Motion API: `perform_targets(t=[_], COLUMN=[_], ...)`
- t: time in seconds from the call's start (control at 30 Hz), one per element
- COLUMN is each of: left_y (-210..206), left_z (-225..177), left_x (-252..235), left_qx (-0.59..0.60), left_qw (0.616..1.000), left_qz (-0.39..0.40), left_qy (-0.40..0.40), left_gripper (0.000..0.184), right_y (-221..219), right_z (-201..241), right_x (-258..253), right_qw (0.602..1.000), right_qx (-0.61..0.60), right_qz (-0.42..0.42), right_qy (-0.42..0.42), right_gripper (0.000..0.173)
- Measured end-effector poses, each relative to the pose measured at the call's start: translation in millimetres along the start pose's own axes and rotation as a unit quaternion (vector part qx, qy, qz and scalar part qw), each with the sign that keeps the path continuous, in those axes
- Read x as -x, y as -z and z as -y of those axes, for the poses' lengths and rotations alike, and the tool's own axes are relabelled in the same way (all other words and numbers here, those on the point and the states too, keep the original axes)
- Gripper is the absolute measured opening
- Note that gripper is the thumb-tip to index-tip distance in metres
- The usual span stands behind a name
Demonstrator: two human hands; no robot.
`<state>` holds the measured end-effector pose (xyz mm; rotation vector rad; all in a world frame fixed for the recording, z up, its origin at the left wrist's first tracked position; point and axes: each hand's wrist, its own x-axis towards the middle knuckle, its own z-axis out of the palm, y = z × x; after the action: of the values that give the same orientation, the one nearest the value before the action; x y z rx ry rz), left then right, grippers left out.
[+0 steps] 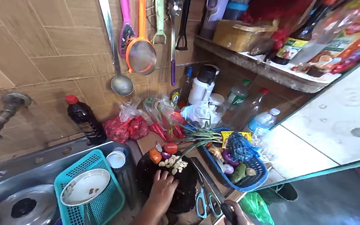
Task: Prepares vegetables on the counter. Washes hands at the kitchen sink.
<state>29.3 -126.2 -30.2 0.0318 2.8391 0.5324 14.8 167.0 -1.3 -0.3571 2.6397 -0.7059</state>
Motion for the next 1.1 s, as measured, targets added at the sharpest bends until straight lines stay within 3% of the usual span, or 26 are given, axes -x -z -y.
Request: perform_targets(t=[0.13, 0.27, 0.33, 0.4, 0.43, 0.53, 0.6, 0.67, 0.73, 0.8, 0.87, 0.97, 1.1], left_y=[1.1, 9.1, 8.3, 8.9, 8.2, 2.5, -0.7, -8.3, -11.5, -8.1, -13.1, -15.7, -23.6], left_z=[-0.2, -15.9, -26.5, -33.6, -36.5, -39.4, -38.9, -40.4, -45.3, -43.4, -33.3, -24.7, -12.5], left_x=[-7.8, 7.8, 26.0, 43.7, 51.2, 66.7, 76.3, 90.3, 107.5, 116.7, 122.5, 136.5, 150.3], left_qx=[-0.061, 0.010, 0.069, 0.133, 0.158, 0.194, 0.241, 0.333, 0.482, 0.612, 0.656, 0.625, 0.486], left_qw=[0.997, 0.998, 0.993, 0.985, 0.980, 0.956, 0.921, 0.867, 0.794, 0.710, 0.675, 0.696, 0.801], left_qz=[-0.009, -0.050, -0.090, -0.100, -0.103, -0.198, -0.297, -0.370, -0.353, -0.279, -0.250, -0.263, -0.277], left_qy=[-0.041, -0.025, -0.037, -0.054, -0.063, -0.094, -0.077, -0.008, 0.110, 0.208, 0.229, 0.236, 0.212], left_gripper=[0.035, 0.040, 0.039, 0.037, 0.036, 0.037, 0.049, 0.066, 0.070, 0.049, 0.030, 0.025, 0.026], right_y=[-17.8, -32.9, -31.6, -27.2, -21.2, -8.5, -13.5, -22.0, -35.6, -53.3, -63.6, -59.2, -63.8], right_z=[10.4, 11.3, 15.3, 28.5, 41.4, 75.7, 92.1, 107.6, 121.5, 129.5, 136.5, 152.0, 169.3], right_x=[-30.9, -62.3, -62.9, -56.4, -53.1, -57.1, -60.3, -53.5, -43.4, -36.1, -29.9, -18.9, -2.0], right_qw=[0.997, 0.992, 0.995, 0.994, 0.988, 0.930, 0.915, 0.926, 0.935, 0.946, 0.959, 0.962, 0.951], right_qx=[0.021, 0.071, 0.087, 0.024, -0.033, -0.185, -0.219, -0.247, -0.263, -0.238, -0.188, -0.107, -0.048], right_qz=[0.025, 0.026, 0.013, -0.041, -0.011, 0.250, 0.290, 0.244, 0.191, 0.154, 0.134, 0.166, 0.199], right_qy=[-0.070, -0.097, -0.043, 0.101, 0.153, 0.195, 0.175, 0.149, 0.142, 0.160, 0.167, 0.190, 0.232], right_gripper=[0.061, 0.063, 0.057, 0.046, 0.046, 0.044, 0.038, 0.034, 0.032, 0.032, 0.031, 0.031, 0.031])
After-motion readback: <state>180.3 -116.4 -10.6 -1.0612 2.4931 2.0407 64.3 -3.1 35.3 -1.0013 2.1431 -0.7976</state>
